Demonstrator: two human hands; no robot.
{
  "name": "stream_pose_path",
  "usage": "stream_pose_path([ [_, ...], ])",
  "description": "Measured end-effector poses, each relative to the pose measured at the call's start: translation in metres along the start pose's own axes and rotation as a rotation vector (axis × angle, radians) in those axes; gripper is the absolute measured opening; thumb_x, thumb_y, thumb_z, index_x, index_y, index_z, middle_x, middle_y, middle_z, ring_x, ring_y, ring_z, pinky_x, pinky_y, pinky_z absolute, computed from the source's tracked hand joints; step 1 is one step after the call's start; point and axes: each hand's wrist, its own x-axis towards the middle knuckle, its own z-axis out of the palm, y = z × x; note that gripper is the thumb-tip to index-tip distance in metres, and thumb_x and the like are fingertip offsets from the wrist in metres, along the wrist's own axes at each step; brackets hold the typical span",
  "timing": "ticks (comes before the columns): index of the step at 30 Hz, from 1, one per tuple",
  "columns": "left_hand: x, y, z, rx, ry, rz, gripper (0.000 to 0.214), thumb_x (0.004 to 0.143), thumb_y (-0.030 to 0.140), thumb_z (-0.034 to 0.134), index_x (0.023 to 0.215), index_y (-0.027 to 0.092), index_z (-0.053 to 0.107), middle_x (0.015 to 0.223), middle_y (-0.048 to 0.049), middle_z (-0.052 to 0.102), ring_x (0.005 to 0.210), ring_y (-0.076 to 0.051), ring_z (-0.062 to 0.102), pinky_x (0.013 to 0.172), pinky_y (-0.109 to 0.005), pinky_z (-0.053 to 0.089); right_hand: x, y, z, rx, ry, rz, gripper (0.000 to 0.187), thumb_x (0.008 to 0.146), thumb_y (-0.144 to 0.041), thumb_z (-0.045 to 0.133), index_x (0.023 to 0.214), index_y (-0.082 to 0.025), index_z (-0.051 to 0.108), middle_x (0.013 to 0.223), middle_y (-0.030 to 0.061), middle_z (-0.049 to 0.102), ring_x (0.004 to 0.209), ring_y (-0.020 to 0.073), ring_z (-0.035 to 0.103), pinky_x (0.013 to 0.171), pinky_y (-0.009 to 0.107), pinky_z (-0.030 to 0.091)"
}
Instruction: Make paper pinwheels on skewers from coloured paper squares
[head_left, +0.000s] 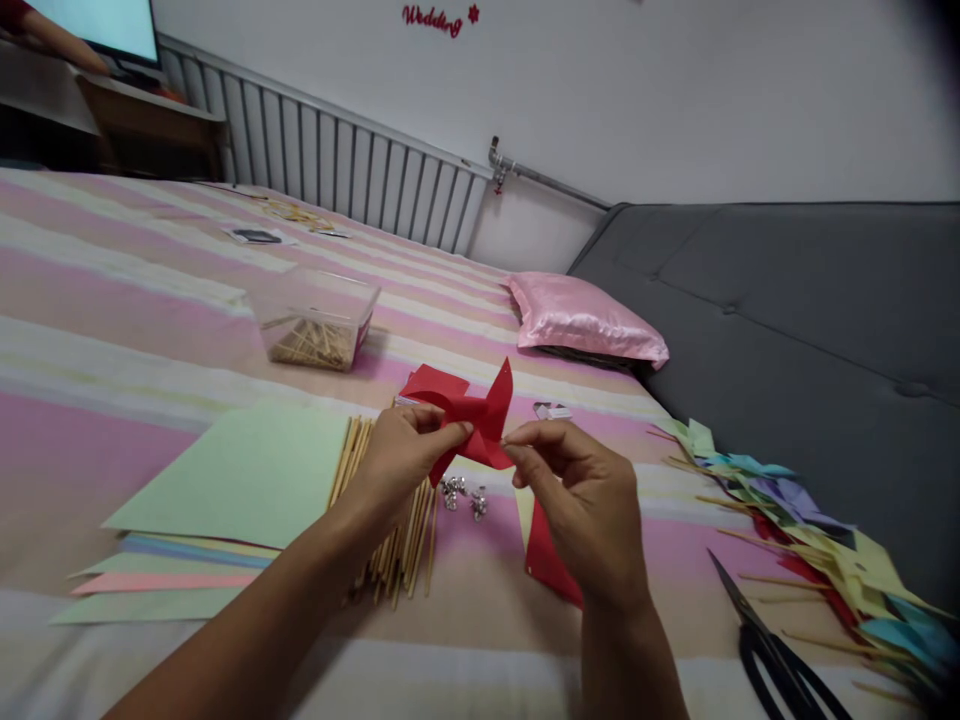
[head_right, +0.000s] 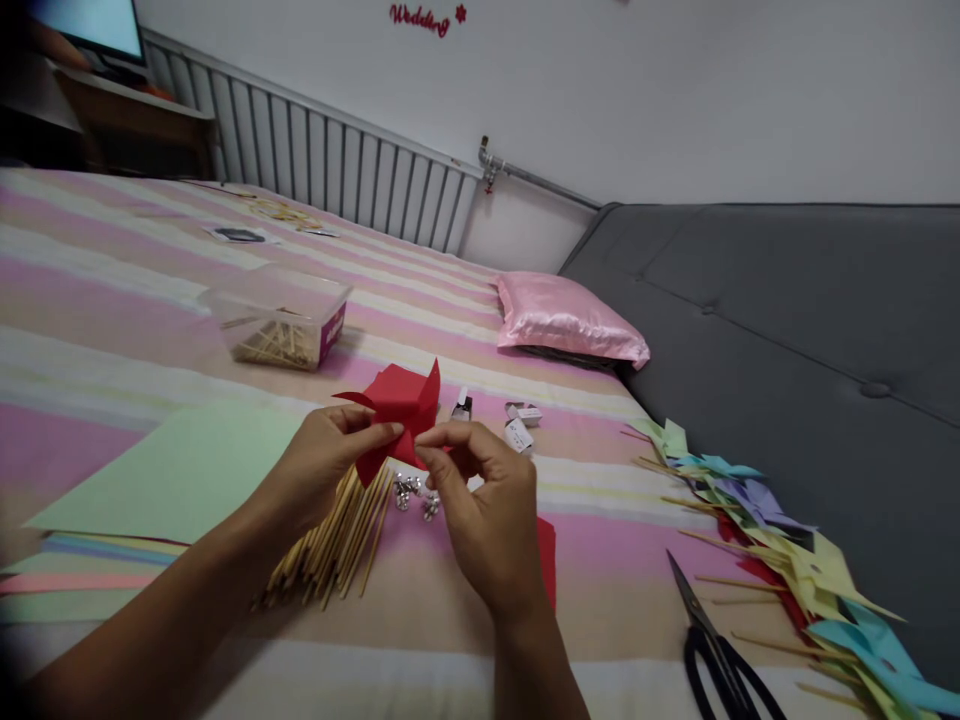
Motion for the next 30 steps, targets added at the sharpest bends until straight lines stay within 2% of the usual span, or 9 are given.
stream_pose_path([
  [6,-0.006,0.0,0.006,-0.13,-0.092,-0.083,0.029,0.061,0.029,0.074,0.05,0.016,0.05,0.047,0.0063,0.048,0.044,-0.005,0.04,0.044,-0.02,0.027,0.001,0.008,0.005,-0.151,-0.026,-0.063,0.009,0.082,-0.016,0.06,0.08,-0.022,0.067,0.075,-0.002,0.064,0.063,0.0103,0.055,0.058,0.023,0.043],
  [13,-0.009,0.008,0.008,-0.156,-0.128,-0.092,0.024,0.059,0.027,0.076,0.05,0.015,0.057,0.049,0.0043,0.054,0.044,-0.006,0.044,0.044,-0.019,0.03,0.003,0.009,0.004,-0.251,0.029,-0.073,0.006,0.079,-0.022,0.064,0.077,-0.024,0.07,0.073,-0.0005,0.059,0.062,0.0126,0.051,0.055,0.025,0.041],
  [20,-0.008,0.006,0.006,-0.155,-0.155,-0.094,0.022,0.06,0.029,0.076,0.053,0.015,0.06,0.049,0.0041,0.056,0.043,-0.007,0.044,0.041,-0.019,0.03,0.004,0.009,0.004,-0.251,0.041,-0.033,0.005,0.078,-0.025,0.066,0.075,-0.023,0.07,0.072,-0.001,0.059,0.054,0.0101,0.044,0.051,0.024,0.037],
  [30,-0.01,0.011,0.009,-0.074,-0.119,-0.05,0.017,0.057,0.027,0.076,0.057,0.013,0.066,0.048,0.002,0.057,0.042,-0.008,0.045,0.04,-0.02,0.032,0.004,0.008,0.002,-0.192,0.006,0.023,0.01,0.08,-0.025,0.063,0.075,-0.022,0.071,0.073,0.0005,0.06,0.063,0.0129,0.051,0.055,0.024,0.04],
])
